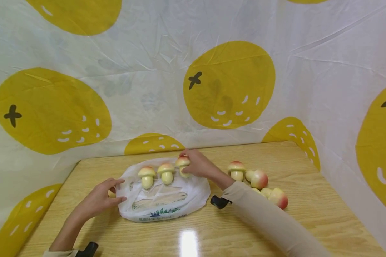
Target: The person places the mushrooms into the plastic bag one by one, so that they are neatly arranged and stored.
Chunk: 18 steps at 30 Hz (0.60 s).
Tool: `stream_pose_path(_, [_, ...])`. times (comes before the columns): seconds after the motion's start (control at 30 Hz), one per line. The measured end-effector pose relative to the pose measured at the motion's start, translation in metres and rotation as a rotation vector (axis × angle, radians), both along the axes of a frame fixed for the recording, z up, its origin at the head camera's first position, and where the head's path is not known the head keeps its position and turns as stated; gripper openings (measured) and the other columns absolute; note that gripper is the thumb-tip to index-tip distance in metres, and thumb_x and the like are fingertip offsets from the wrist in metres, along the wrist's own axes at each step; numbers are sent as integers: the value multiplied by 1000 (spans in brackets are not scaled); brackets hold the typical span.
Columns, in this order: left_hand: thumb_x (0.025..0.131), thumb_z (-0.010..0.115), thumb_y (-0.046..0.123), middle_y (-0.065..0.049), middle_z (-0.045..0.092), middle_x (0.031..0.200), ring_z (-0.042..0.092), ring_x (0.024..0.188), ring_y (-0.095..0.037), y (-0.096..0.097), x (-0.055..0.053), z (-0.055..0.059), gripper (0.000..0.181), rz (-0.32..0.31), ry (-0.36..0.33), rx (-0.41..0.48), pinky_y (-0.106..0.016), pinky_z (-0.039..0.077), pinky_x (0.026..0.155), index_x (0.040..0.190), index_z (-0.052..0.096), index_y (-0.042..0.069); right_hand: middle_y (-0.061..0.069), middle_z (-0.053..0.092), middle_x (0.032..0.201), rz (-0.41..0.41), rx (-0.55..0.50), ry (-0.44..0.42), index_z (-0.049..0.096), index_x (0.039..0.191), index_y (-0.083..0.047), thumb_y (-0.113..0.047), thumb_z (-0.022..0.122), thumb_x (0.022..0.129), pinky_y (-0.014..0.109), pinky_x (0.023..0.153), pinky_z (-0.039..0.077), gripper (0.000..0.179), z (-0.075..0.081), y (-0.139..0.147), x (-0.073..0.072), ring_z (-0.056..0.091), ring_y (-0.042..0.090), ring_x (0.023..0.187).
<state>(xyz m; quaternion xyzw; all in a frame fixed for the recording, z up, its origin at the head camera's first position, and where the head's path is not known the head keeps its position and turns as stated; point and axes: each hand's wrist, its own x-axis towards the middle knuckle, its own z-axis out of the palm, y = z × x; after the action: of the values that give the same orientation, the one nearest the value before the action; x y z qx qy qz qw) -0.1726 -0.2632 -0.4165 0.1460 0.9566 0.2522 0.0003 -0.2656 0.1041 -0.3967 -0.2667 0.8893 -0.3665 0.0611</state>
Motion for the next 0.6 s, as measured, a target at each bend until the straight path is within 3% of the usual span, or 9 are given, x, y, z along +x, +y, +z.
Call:
stream_pose_path(0.4, [84,84,23,-2,61,103,59,93,-17,2,0,1,63,11,-19,0,-28,50,72,137,60,-3,15,64,120,-23,40,29,61,131,-2,-8,84,83,44,93,47,53,-11,-8,-3,57,29,110])
stream_pose_path(0.6, [84,84,23,-2,62,103,59,93,-16,2,0,1,63,11,-10,-6,-27,50,72,136,61,-4,15,63,126,-41,58,19,61,133,-3,-9,84,84,44,93,47,54,-16,-10,-2,56,31,114])
